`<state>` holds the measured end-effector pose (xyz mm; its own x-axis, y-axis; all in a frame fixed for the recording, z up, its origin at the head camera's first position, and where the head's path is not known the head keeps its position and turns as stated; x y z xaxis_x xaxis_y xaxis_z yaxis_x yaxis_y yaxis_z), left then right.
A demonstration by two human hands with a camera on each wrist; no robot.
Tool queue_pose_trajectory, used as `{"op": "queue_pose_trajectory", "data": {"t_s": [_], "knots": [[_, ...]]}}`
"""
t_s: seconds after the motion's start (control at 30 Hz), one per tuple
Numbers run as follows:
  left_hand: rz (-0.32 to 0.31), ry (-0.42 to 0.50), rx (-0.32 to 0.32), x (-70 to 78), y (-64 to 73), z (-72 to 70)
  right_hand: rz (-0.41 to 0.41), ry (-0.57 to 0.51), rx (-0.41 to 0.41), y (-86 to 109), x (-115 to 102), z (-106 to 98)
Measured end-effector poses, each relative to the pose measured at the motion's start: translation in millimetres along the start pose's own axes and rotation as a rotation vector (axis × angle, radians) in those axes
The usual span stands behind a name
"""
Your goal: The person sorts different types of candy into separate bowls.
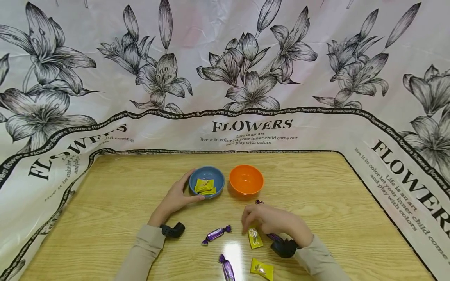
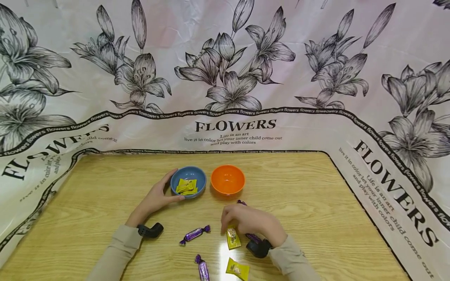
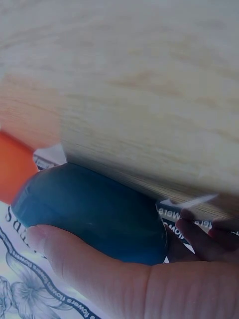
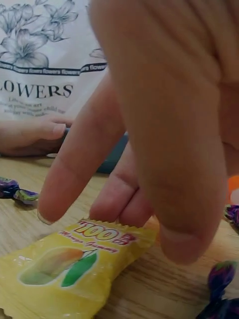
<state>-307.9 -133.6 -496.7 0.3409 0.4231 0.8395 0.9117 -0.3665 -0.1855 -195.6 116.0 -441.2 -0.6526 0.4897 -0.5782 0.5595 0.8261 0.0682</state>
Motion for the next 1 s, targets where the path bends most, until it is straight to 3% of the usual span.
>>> {"op": "queue_pose_trajectory", "data": {"t_s": [0.4, 0.7, 1.0], "knots": [[0.007, -0.003, -0.008, -1.4, -2.5, 3.1, -0.018, 0.050, 0.022, -2.0, -0.7, 5.4], [-0.015, -0.002, -0.008, -4.0, -3.0, 3.0, 0.020, 0.053, 0.019, -3.4, 1.7, 6.1], [-0.003, -0.011, 0.000, -1.9, -1.8, 0.5, -0.010, 0.073, 0.046, -9.6, 0.8, 4.1]]}}
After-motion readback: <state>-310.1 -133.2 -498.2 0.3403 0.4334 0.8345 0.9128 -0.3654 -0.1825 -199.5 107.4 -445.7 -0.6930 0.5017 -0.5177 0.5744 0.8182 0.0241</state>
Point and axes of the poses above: each hand's wrist, its own y-axis away from the middle knuckle, its own z-axis out of the palm, x = y × z, the point moved 7 cm from there along -y, towards the middle knuckle
